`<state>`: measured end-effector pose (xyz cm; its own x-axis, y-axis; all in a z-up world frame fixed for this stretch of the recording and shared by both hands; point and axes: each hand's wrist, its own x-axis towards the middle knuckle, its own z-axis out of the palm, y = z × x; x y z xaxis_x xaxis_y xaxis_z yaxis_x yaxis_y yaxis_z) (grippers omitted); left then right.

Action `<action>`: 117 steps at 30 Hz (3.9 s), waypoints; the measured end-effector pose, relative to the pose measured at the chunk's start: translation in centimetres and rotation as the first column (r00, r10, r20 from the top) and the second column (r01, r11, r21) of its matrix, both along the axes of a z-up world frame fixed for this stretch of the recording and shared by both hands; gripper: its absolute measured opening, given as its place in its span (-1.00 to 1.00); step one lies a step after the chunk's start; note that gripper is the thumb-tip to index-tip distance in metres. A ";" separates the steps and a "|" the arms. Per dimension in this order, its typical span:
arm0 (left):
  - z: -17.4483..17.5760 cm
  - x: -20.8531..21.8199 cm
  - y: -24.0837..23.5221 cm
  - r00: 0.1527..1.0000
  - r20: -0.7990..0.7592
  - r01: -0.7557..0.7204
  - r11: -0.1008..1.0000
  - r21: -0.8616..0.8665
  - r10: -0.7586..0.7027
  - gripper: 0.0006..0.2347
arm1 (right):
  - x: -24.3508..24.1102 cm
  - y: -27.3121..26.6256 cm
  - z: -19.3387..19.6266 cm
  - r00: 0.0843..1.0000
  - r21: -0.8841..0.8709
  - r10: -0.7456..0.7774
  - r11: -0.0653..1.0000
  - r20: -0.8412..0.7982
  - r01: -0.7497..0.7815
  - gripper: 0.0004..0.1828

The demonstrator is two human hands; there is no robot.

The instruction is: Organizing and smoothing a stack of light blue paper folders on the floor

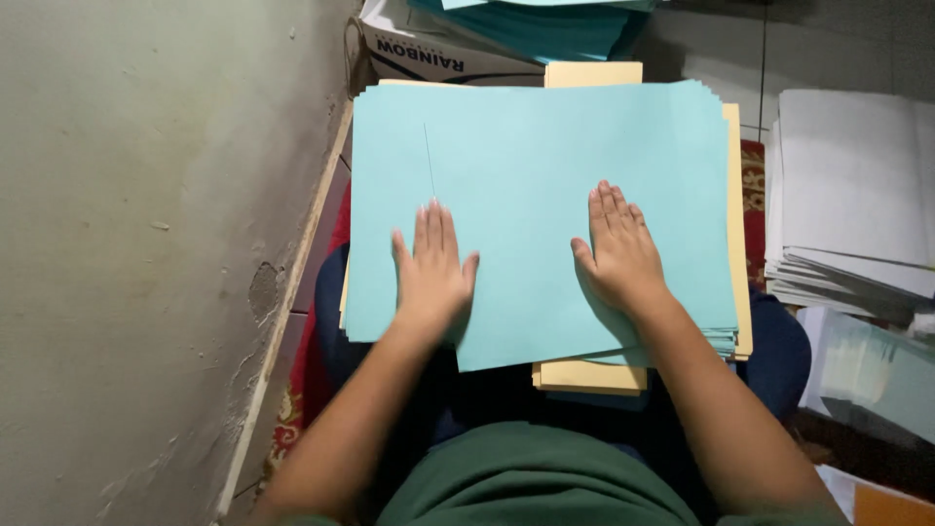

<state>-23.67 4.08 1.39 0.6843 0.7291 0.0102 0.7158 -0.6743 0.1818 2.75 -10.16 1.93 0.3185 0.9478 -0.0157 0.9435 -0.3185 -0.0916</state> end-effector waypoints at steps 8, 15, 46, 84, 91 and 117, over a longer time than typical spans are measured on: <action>-1.5 12.6 11.4 0.996 0.086 0.000 0.999 0.044 -0.004 -0.29 | 5.4 9.9 -0.9 0.998 0.033 0.068 0.997 -0.012 -0.068 -0.11; -2.3 16.7 12.5 0.957 0.102 0.259 0.957 0.134 -0.273 -0.45 | 7.1 16.4 -2.1 0.936 0.158 0.346 0.923 0.057 -0.351 -0.22; -0.9 -4.8 -3.0 0.970 0.035 0.238 0.966 0.102 -0.242 -0.44 | 1.0 -6.9 -1.2 0.974 -0.079 0.212 0.976 0.085 -0.205 -0.22; 0.7 1.2 -2.0 0.990 0.125 0.050 0.986 0.156 -0.070 -0.40 | -1.4 0.3 1.3 0.997 0.039 -0.076 0.996 -0.022 0.077 -0.12; 0.0 -4.6 -9.2 0.926 0.136 0.336 0.934 0.122 -0.351 -0.23 | -5.1 -8.3 -0.2 0.997 -0.013 -0.064 0.998 0.042 0.065 -0.11; 18.1 -7.4 -9.9 0.718 0.660 0.647 0.563 -0.514 -0.221 -0.43 | -10.5 -12.0 22.9 0.929 0.564 -0.099 0.770 -0.357 0.298 -0.64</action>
